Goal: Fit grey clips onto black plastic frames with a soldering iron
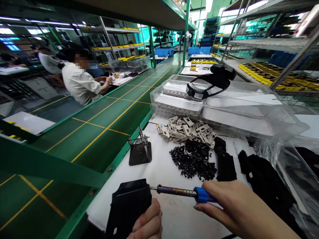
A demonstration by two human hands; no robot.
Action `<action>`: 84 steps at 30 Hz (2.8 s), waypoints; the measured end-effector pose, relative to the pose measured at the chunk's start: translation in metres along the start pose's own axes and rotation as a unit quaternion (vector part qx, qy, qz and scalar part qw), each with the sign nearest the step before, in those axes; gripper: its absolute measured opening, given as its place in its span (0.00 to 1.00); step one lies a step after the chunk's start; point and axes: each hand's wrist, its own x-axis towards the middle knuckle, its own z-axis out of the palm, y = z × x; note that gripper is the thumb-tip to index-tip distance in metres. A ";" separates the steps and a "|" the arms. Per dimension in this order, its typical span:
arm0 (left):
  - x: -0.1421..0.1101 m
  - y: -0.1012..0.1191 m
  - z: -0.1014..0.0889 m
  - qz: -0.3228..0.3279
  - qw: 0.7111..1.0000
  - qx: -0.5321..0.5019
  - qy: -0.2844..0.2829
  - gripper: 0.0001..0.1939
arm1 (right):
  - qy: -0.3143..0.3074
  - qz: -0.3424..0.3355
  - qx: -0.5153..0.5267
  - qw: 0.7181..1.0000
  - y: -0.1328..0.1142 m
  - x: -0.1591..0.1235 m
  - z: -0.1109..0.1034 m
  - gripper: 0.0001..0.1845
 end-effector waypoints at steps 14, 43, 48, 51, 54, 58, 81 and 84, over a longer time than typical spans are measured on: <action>0.002 -0.006 -0.009 -0.017 0.997 0.034 -0.065 0.25 | -0.037 0.004 -0.015 0.999 -0.003 -0.001 -0.004 0.14; 0.005 -0.005 -0.008 -0.048 0.996 0.014 -0.068 0.23 | -0.155 0.135 0.033 0.978 -0.006 -0.010 -0.003 0.20; 0.006 -0.005 -0.009 -0.055 0.995 0.008 -0.081 0.22 | -0.171 0.136 0.031 0.975 -0.009 -0.007 -0.007 0.20; 0.008 -0.005 -0.008 -0.061 0.994 0.010 -0.091 0.23 | -0.177 0.132 0.033 0.975 -0.011 -0.005 -0.009 0.20; 0.007 -0.005 -0.007 -0.062 0.993 0.008 -0.096 0.23 | -0.170 0.122 0.031 0.977 -0.012 -0.004 -0.010 0.20; 0.006 -0.005 -0.009 -0.051 0.994 0.009 -0.098 0.23 | -0.162 0.109 0.029 0.980 -0.012 -0.005 -0.011 0.20; 0.004 -0.007 -0.007 -0.050 0.996 0.012 -0.075 0.26 | -0.178 0.127 0.024 0.975 -0.011 -0.005 -0.010 0.19; 0.004 -0.007 -0.008 -0.050 0.996 0.006 -0.076 0.26 | -0.159 0.117 0.023 0.980 -0.011 -0.007 -0.010 0.19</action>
